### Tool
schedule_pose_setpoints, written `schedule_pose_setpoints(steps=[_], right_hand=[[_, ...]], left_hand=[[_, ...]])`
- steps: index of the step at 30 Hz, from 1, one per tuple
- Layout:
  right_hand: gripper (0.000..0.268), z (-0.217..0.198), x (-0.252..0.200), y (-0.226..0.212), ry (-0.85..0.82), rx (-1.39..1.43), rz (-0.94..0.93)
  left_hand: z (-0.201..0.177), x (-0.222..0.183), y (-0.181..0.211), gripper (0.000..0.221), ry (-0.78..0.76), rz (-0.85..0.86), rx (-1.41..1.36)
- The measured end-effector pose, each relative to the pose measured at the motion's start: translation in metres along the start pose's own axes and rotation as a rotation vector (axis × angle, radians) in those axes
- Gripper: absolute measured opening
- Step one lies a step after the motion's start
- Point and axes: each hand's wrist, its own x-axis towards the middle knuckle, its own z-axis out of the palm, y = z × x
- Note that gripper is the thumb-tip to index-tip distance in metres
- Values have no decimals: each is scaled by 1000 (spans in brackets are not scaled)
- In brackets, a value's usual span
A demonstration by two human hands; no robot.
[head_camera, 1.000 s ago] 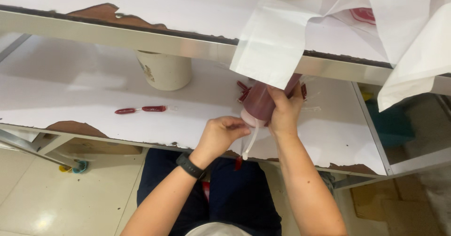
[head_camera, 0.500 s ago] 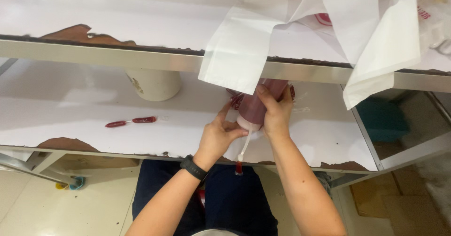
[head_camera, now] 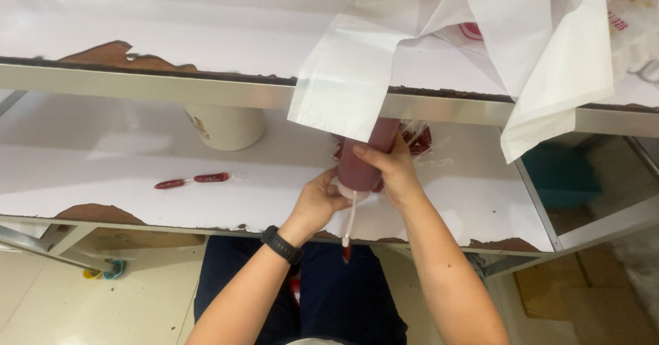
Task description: The person fills small clear plastic tubes with a red sauce using a squeeze bottle and then seals the top of each tube by hand.
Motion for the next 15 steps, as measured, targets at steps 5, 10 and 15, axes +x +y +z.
schedule_pose_setpoints(steps=[5, 10, 15], right_hand=[[63, 7, -3, -2, 29, -9, -123], [54, 6, 2, -2, 175, -153, -107], [46, 0, -1, -1, 213, -142, -167]], left_hand=[[-4, 7, -15, 78, 13, 47, -25], [0, 4, -2, 76, -26, 6, -48], [5, -3, 12, 72, -47, -25, -67]])
